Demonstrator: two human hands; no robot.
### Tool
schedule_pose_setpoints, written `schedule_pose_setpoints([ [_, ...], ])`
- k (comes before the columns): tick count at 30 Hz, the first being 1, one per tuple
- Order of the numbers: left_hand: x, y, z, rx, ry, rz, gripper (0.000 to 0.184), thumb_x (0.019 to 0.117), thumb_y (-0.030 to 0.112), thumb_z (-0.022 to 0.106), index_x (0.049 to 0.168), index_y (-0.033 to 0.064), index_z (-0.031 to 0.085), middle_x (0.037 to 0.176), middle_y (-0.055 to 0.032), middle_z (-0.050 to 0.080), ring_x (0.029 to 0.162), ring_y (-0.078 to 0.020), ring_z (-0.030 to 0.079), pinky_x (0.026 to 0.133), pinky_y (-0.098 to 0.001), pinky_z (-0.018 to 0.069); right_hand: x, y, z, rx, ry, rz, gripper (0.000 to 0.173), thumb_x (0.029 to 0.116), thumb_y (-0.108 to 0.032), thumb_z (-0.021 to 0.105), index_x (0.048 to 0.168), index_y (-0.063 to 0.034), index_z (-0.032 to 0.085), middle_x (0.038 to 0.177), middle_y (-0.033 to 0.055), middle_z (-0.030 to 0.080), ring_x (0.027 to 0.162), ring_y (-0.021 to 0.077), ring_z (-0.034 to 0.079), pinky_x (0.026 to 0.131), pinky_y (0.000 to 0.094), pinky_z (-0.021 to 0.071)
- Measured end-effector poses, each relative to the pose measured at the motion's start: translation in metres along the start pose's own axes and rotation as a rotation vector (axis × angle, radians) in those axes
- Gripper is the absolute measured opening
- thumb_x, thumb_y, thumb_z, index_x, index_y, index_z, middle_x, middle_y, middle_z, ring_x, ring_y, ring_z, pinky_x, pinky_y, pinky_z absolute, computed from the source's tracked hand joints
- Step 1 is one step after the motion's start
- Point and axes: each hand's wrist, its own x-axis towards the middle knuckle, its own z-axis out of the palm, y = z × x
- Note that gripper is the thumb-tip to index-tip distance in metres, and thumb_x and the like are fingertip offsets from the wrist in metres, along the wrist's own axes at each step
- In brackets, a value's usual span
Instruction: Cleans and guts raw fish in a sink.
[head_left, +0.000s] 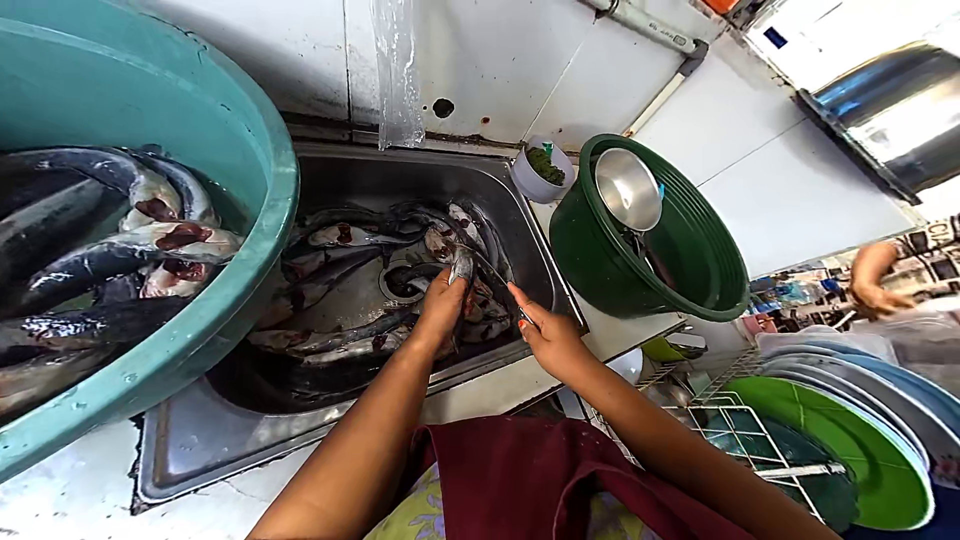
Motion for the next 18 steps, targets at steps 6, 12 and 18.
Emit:
schedule_pose_setpoints([
  [6, 0.000, -0.001, 0.004, 0.036, -0.095, -0.027, 0.031, 0.1079, 0.015, 0.033, 0.136, 0.0083, 0.045, 0.071, -0.0026, 0.050, 0.054, -0.0112, 0.050, 0.053, -0.0268, 0.0468, -0.006, -0.005, -0.003, -0.179, 0.040, -0.040, 0.053, 0.1072, -0.013, 0.042, 0.160, -0.0191, 0.040, 0.129, 0.0190, 0.068, 0.116, 0.0315, 0.067, 0.104, 0.0480, 0.0503],
  [12, -0.006, -0.001, 0.006, 0.058, -0.139, 0.054, 0.037, 0.0969, 0.003, 0.038, 0.132, 0.0066, 0.049, 0.075, -0.0032, 0.053, 0.057, -0.0106, 0.050, 0.055, -0.0275, 0.0461, -0.008, -0.028, 0.004, -0.319, 0.005, 0.026, 0.056, 0.1081, -0.013, 0.039, 0.163, -0.0210, 0.032, 0.125, 0.0192, 0.068, 0.110, 0.0332, 0.068, 0.098, 0.0494, 0.0535],
  [18, -0.010, -0.008, 0.011, 0.184, -0.144, 0.153, 0.040, 0.0871, 0.007, 0.049, 0.127, 0.0044, 0.057, 0.083, -0.0051, 0.061, 0.063, -0.0115, 0.054, 0.057, -0.0303, 0.0473, 0.036, -0.057, 0.010, -0.368, 0.036, 0.033, 0.065, 0.1064, -0.010, 0.046, 0.166, -0.0238, 0.023, 0.118, 0.0217, 0.067, 0.103, 0.0388, 0.069, 0.089, 0.0552, 0.0558],
])
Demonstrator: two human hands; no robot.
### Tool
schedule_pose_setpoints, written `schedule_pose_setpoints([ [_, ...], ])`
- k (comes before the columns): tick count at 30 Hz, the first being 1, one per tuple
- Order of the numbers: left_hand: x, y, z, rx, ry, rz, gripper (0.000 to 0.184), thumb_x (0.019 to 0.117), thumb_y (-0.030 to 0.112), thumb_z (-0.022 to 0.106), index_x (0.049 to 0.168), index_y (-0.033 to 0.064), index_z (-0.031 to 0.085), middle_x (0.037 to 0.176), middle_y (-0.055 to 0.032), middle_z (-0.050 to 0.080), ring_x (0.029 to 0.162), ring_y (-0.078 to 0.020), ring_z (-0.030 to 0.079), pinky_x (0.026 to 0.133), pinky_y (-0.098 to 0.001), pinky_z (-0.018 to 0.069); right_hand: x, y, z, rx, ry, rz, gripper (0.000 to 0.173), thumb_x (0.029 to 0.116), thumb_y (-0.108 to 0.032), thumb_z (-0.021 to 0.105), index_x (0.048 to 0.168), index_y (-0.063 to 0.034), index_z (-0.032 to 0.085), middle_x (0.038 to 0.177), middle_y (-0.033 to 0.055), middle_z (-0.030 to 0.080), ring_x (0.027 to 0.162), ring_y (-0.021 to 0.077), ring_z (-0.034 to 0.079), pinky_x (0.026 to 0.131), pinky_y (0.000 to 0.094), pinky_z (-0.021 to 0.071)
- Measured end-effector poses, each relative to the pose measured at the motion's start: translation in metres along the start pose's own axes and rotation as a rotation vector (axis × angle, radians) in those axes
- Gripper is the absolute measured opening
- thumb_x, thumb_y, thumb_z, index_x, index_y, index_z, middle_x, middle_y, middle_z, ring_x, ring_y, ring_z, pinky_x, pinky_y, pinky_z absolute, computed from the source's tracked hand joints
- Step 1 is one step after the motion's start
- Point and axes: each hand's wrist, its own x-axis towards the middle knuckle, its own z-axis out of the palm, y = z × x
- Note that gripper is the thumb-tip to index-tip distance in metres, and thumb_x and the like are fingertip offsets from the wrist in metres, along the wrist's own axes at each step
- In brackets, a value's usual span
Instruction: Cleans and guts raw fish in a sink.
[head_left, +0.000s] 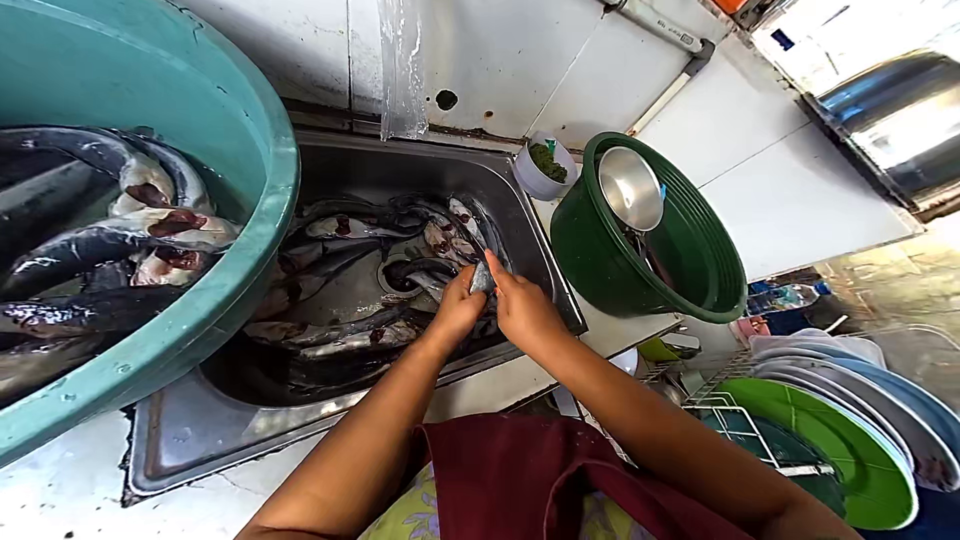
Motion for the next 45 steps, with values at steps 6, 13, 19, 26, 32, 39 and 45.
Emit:
schedule_pose_setpoints([
  [6, 0.004, 0.005, -0.007, -0.179, 0.096, 0.000, 0.035, 0.0902, 0.003, 0.044, 0.123, 0.0065, 0.055, 0.077, -0.0030, 0.056, 0.057, -0.0093, 0.050, 0.053, -0.0259, 0.0441, -0.009, 0.013, 0.011, 0.119, 0.044, -0.129, 0.063, 0.1065, -0.009, 0.044, 0.165, -0.0193, 0.023, 0.121, 0.0219, 0.067, 0.106, 0.0374, 0.068, 0.094, 0.0539, 0.0547],
  [13, 0.006, 0.001, -0.004, -0.061, 0.115, 0.009, 0.037, 0.0904, 0.005, 0.048, 0.127, 0.0047, 0.056, 0.078, -0.0039, 0.058, 0.058, -0.0104, 0.052, 0.054, -0.0287, 0.0456, -0.030, 0.011, 0.010, 0.028, -0.030, -0.058, 0.061, 0.1060, -0.008, 0.040, 0.165, -0.0128, 0.024, 0.126, 0.0235, 0.065, 0.109, 0.0364, 0.069, 0.096, 0.0501, 0.0545],
  [19, 0.001, 0.004, -0.007, 0.042, 0.064, 0.070, 0.039, 0.0897, 0.006, 0.050, 0.127, 0.0014, 0.059, 0.102, -0.0098, 0.067, 0.087, -0.0138, 0.064, 0.077, -0.0373, 0.0551, 0.024, -0.012, 0.004, 0.156, 0.051, -0.079, 0.065, 0.1068, -0.007, 0.045, 0.166, -0.0169, 0.021, 0.123, 0.0244, 0.067, 0.106, 0.0411, 0.069, 0.092, 0.0585, 0.0549],
  [26, 0.002, 0.012, -0.011, -0.527, 0.047, -0.073, 0.039, 0.0922, 0.009, 0.036, 0.126, 0.0142, 0.055, 0.081, -0.0002, 0.057, 0.061, -0.0089, 0.054, 0.057, -0.0252, 0.0485, -0.009, 0.040, 0.031, 0.773, 0.170, 0.007, 0.047, 0.0986, -0.008, 0.061, 0.145, -0.0026, 0.052, 0.088, 0.0080, 0.072, 0.052, 0.0112, 0.058, 0.047, 0.0274, 0.0517],
  [32, 0.006, 0.008, -0.017, -0.984, 0.156, -0.085, 0.039, 0.0966, 0.014, 0.032, 0.125, 0.0167, 0.059, 0.086, 0.0010, 0.057, 0.068, -0.0081, 0.058, 0.063, -0.0222, 0.0511, -0.011, 0.028, 0.052, 0.988, 0.007, 0.233, 0.040, 0.0945, -0.014, 0.074, 0.130, -0.0004, 0.061, 0.103, 0.0120, 0.070, 0.070, 0.0141, 0.066, 0.055, 0.0275, 0.0559],
  [39, 0.002, 0.017, 0.003, -0.678, 0.440, -0.299, 0.047, 0.1115, 0.042, 0.022, 0.122, 0.0153, 0.060, 0.101, -0.0058, 0.068, 0.090, -0.0184, 0.066, 0.077, -0.0419, 0.0564, -0.009, 0.010, 0.050, 0.790, -0.019, 0.195, 0.048, 0.0905, -0.014, 0.079, 0.132, -0.0007, 0.058, 0.104, 0.0168, 0.068, 0.066, 0.0172, 0.068, 0.058, 0.0309, 0.0596],
  [45, 0.003, 0.016, -0.005, -0.386, 0.418, -0.244, 0.053, 0.1118, 0.048, 0.022, 0.127, 0.0123, 0.058, 0.098, -0.0078, 0.063, 0.079, -0.0166, 0.061, 0.070, -0.0367, 0.0539, -0.013, 0.015, 0.041, 0.708, -0.055, 0.113, 0.035, 0.1022, -0.012, 0.060, 0.134, -0.0001, 0.059, 0.103, 0.0121, 0.067, 0.068, 0.0146, 0.066, 0.058, 0.0296, 0.0588],
])
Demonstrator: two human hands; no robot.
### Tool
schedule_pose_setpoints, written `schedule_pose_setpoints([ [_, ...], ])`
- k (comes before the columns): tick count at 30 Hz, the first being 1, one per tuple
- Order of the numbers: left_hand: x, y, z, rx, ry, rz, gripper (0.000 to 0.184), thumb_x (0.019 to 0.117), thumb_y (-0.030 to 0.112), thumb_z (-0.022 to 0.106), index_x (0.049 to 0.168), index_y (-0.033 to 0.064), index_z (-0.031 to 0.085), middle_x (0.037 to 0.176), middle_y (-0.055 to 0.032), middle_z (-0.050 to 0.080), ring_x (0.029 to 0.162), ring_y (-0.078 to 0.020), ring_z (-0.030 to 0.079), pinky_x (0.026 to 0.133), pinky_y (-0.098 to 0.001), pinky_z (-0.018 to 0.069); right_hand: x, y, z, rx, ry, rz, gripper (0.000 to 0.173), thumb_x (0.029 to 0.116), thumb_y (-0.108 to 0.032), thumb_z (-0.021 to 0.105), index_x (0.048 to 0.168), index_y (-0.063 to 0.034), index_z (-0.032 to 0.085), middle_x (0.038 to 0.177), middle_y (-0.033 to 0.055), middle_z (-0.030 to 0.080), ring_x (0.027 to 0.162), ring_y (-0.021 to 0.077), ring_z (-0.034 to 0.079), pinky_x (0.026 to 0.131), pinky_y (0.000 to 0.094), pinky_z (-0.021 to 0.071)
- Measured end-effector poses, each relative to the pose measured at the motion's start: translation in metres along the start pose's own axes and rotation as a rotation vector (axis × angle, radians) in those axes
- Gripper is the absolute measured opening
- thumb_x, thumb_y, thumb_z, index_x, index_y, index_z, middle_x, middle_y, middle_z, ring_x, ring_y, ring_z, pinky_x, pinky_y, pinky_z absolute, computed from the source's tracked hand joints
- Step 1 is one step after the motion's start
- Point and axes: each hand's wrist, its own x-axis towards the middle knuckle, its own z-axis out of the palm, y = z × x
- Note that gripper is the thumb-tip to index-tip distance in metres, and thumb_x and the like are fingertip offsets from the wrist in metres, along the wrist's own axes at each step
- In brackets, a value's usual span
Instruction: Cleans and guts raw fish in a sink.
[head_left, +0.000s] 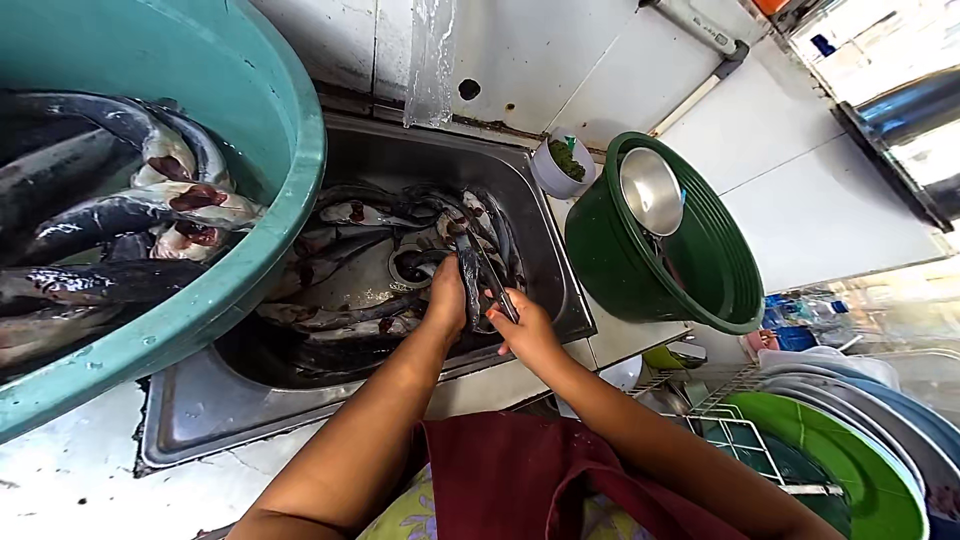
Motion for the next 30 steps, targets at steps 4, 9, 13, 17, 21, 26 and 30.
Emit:
schedule_pose_setpoints([
  [4, 0.004, -0.001, -0.003, 0.081, -0.130, -0.058, 0.027, 0.1005, 0.022, 0.043, 0.122, 0.0123, 0.056, 0.083, -0.0040, 0.057, 0.061, -0.0130, 0.053, 0.054, -0.0283, 0.0475, -0.008, 0.006, -0.027, -0.240, -0.006, -0.106, 0.050, 0.1069, -0.013, 0.044, 0.156, -0.0079, 0.041, 0.116, 0.0163, 0.065, 0.069, 0.0185, 0.066, 0.062, 0.0349, 0.0595],
  [9, 0.003, -0.002, 0.000, 0.152, -0.260, -0.251, 0.037, 0.0924, -0.004, 0.054, 0.128, 0.0063, 0.048, 0.088, -0.0077, 0.057, 0.066, -0.0143, 0.056, 0.060, -0.0289, 0.0515, -0.020, 0.008, -0.048, -0.746, -0.033, -0.210, 0.056, 0.1070, -0.013, 0.040, 0.162, -0.0166, 0.033, 0.126, 0.0194, 0.065, 0.100, 0.0334, 0.070, 0.087, 0.0510, 0.0572],
  [13, 0.005, 0.000, 0.001, 0.110, -0.283, -0.419, 0.016, 0.0963, -0.003, 0.054, 0.111, 0.0033, 0.053, 0.074, -0.0050, 0.057, 0.057, -0.0114, 0.058, 0.054, -0.0237, 0.0525, -0.025, 0.008, -0.054, -0.852, -0.104, -0.136, 0.055, 0.1074, -0.014, 0.041, 0.162, -0.0193, 0.034, 0.127, 0.0180, 0.064, 0.101, 0.0332, 0.070, 0.087, 0.0506, 0.0571],
  [17, 0.006, -0.002, 0.002, 0.250, -0.324, -0.421, 0.017, 0.0976, -0.002, 0.055, 0.113, 0.0046, 0.053, 0.073, -0.0025, 0.053, 0.054, -0.0091, 0.052, 0.052, -0.0219, 0.0486, -0.027, 0.009, -0.056, -0.834, -0.131, -0.110, 0.056, 0.1076, -0.014, 0.040, 0.163, -0.0195, 0.032, 0.127, 0.0184, 0.064, 0.101, 0.0340, 0.069, 0.087, 0.0510, 0.0568],
  [21, 0.003, -0.001, 0.004, 0.399, -0.317, -0.331, 0.020, 0.0936, -0.006, 0.058, 0.111, 0.0037, 0.055, 0.074, -0.0029, 0.053, 0.055, -0.0094, 0.049, 0.051, -0.0231, 0.0452, -0.030, 0.006, -0.056, -0.818, -0.142, -0.112, 0.056, 0.1074, -0.013, 0.039, 0.163, -0.0187, 0.033, 0.125, 0.0183, 0.066, 0.103, 0.0334, 0.069, 0.089, 0.0495, 0.0563],
  [26, 0.001, -0.003, 0.002, 0.491, -0.441, -0.242, 0.023, 0.0908, -0.009, 0.058, 0.111, 0.0028, 0.056, 0.081, -0.0040, 0.057, 0.060, -0.0087, 0.051, 0.055, -0.0238, 0.0455, -0.009, -0.011, -0.039, -0.816, -0.114, -0.110, 0.056, 0.1074, -0.012, 0.039, 0.162, -0.0177, 0.033, 0.130, 0.0189, 0.065, 0.107, 0.0344, 0.069, 0.093, 0.0504, 0.0553],
  [30, -0.002, -0.003, 0.002, 0.459, -0.453, -0.182, 0.026, 0.0907, -0.007, 0.061, 0.115, 0.0018, 0.058, 0.086, -0.0062, 0.065, 0.071, -0.0108, 0.061, 0.066, -0.0286, 0.0534, 0.019, -0.023, -0.020, -0.765, -0.052, -0.135, 0.063, 0.1048, -0.008, 0.047, 0.164, -0.0187, 0.028, 0.126, 0.0207, 0.065, 0.106, 0.0372, 0.069, 0.091, 0.0542, 0.0558],
])
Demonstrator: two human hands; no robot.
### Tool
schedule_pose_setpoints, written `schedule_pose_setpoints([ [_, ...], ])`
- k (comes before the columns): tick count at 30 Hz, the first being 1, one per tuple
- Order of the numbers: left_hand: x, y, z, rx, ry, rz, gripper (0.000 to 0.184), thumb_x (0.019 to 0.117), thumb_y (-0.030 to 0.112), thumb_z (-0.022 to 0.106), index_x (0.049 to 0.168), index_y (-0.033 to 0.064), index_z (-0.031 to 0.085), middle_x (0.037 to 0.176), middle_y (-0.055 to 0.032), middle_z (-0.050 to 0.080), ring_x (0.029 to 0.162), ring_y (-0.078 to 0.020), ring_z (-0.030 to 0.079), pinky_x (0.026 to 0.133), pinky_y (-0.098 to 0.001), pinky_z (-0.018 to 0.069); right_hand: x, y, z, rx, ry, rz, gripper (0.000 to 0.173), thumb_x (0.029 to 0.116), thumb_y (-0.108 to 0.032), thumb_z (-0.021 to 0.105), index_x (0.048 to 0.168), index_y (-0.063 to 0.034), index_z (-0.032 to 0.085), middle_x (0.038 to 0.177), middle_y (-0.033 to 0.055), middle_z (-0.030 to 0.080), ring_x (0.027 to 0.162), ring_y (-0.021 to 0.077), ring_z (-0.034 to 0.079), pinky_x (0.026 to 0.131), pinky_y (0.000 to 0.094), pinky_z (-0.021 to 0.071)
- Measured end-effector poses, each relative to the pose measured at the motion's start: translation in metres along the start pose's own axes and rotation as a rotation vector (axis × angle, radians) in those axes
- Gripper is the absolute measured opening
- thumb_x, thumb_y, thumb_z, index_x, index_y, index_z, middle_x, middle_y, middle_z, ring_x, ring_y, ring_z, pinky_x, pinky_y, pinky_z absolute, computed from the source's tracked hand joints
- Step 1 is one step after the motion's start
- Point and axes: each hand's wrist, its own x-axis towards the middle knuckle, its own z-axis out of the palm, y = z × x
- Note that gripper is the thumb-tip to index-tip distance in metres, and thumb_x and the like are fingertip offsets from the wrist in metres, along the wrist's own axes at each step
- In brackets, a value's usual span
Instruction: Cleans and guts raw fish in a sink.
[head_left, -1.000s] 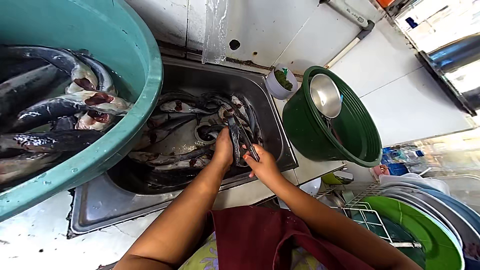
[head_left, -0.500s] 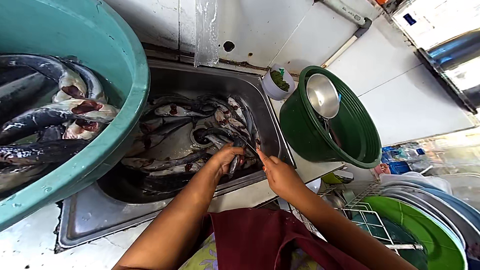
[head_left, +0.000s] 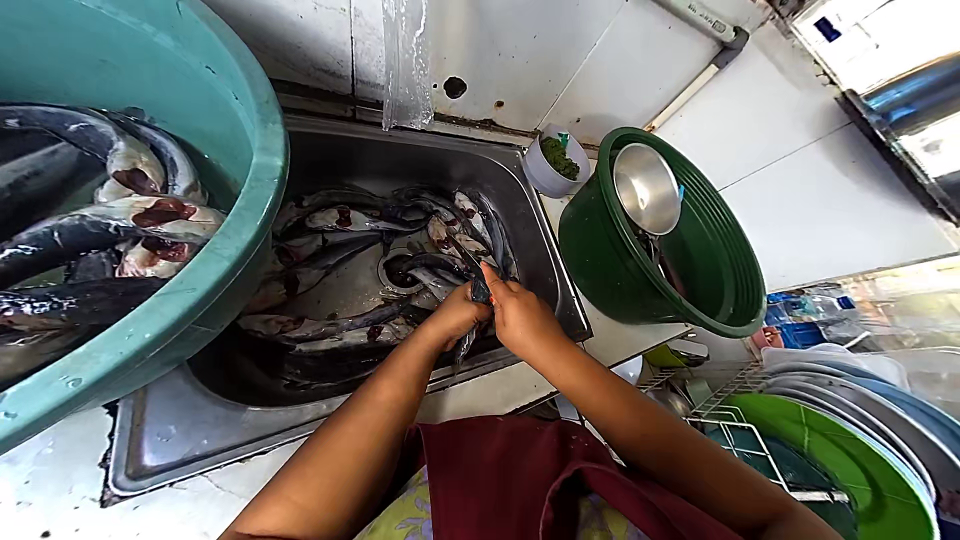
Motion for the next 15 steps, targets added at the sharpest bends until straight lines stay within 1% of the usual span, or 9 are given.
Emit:
schedule_pose_setpoints([
  [2, -0.002, 0.001, -0.001, -0.048, 0.055, 0.010, 0.031, 0.0898, -0.007, 0.063, 0.119, 0.0017, 0.058, 0.089, -0.0084, 0.066, 0.075, -0.0131, 0.064, 0.069, -0.0310, 0.0552, -0.001, -0.001, 0.003, 0.007, 0.006, -0.021, 0.064, 0.1054, -0.009, 0.046, 0.165, -0.0187, 0.024, 0.127, 0.0212, 0.064, 0.106, 0.0372, 0.069, 0.092, 0.0538, 0.0559],
  [4, -0.002, 0.003, -0.004, -0.068, 0.093, 0.008, 0.033, 0.0888, -0.007, 0.062, 0.120, 0.0018, 0.057, 0.089, -0.0079, 0.064, 0.071, -0.0122, 0.061, 0.065, -0.0291, 0.0528, -0.013, 0.005, 0.004, -0.008, -0.019, -0.038, 0.062, 0.1064, -0.011, 0.042, 0.165, -0.0189, 0.025, 0.130, 0.0203, 0.064, 0.109, 0.0355, 0.068, 0.096, 0.0521, 0.0547],
  [6, -0.001, 0.004, -0.007, -0.072, 0.117, -0.019, 0.034, 0.0904, -0.007, 0.060, 0.122, 0.0020, 0.055, 0.087, -0.0067, 0.060, 0.067, -0.0112, 0.056, 0.061, -0.0274, 0.0496, -0.032, 0.016, 0.005, -0.035, -0.028, -0.059, 0.058, 0.1063, -0.010, 0.042, 0.163, -0.0158, 0.030, 0.130, 0.0208, 0.065, 0.107, 0.0360, 0.070, 0.093, 0.0518, 0.0559],
  [7, -0.001, 0.004, -0.008, -0.068, 0.128, -0.027, 0.034, 0.0905, -0.006, 0.060, 0.123, 0.0023, 0.055, 0.086, -0.0064, 0.059, 0.066, -0.0111, 0.055, 0.060, -0.0271, 0.0486, -0.040, 0.021, 0.005, -0.047, -0.032, -0.068, 0.058, 0.1065, -0.010, 0.041, 0.163, -0.0146, 0.031, 0.129, 0.0209, 0.066, 0.104, 0.0361, 0.070, 0.091, 0.0515, 0.0565],
  [9, -0.001, 0.006, -0.009, -0.050, 0.124, -0.024, 0.034, 0.0903, -0.007, 0.060, 0.122, 0.0024, 0.055, 0.086, -0.0064, 0.058, 0.067, -0.0116, 0.055, 0.061, -0.0277, 0.0484, -0.049, 0.025, 0.003, -0.067, -0.027, -0.077, 0.058, 0.1057, -0.009, 0.041, 0.163, -0.0128, 0.031, 0.123, 0.0208, 0.067, 0.099, 0.0357, 0.071, 0.087, 0.0506, 0.0575],
  [11, -0.003, 0.007, -0.006, -0.046, 0.115, 0.008, 0.030, 0.0893, -0.009, 0.060, 0.117, 0.0023, 0.056, 0.084, -0.0059, 0.059, 0.066, -0.0113, 0.054, 0.061, -0.0276, 0.0483, -0.044, 0.018, 0.002, -0.064, -0.022, -0.067, 0.057, 0.1066, -0.010, 0.040, 0.163, -0.0121, 0.031, 0.123, 0.0220, 0.066, 0.101, 0.0363, 0.071, 0.088, 0.0509, 0.0568],
  [12, -0.004, 0.005, -0.004, -0.043, 0.113, 0.030, 0.030, 0.0885, -0.009, 0.060, 0.116, 0.0026, 0.057, 0.084, -0.0060, 0.060, 0.066, -0.0113, 0.055, 0.060, -0.0278, 0.0487, -0.036, 0.010, 0.000, -0.058, -0.038, -0.048, 0.058, 0.1070, -0.010, 0.040, 0.164, -0.0133, 0.028, 0.126, 0.0223, 0.065, 0.103, 0.0370, 0.070, 0.091, 0.0520, 0.0559],
  [13, -0.004, 0.002, -0.003, -0.039, 0.111, 0.054, 0.030, 0.0878, -0.009, 0.061, 0.115, 0.0026, 0.058, 0.086, -0.0070, 0.062, 0.068, -0.0121, 0.057, 0.061, -0.0290, 0.0500, -0.026, 0.002, 0.000, -0.050, -0.039, -0.032, 0.061, 0.1064, -0.009, 0.042, 0.164, -0.0150, 0.025, 0.127, 0.0224, 0.065, 0.104, 0.0381, 0.069, 0.091, 0.0537, 0.0556],
  [15, -0.003, 0.000, -0.003, -0.048, 0.096, 0.085, 0.032, 0.0879, -0.008, 0.063, 0.118, 0.0022, 0.059, 0.091, -0.0099, 0.067, 0.075, -0.0153, 0.064, 0.068, -0.0335, 0.0547, -0.005, -0.011, 0.000, -0.052, -0.006, -0.022, 0.066, 0.1048, -0.008, 0.047, 0.165, -0.0176, 0.023, 0.125, 0.0220, 0.065, 0.104, 0.0388, 0.070, 0.089, 0.0554, 0.0563],
])
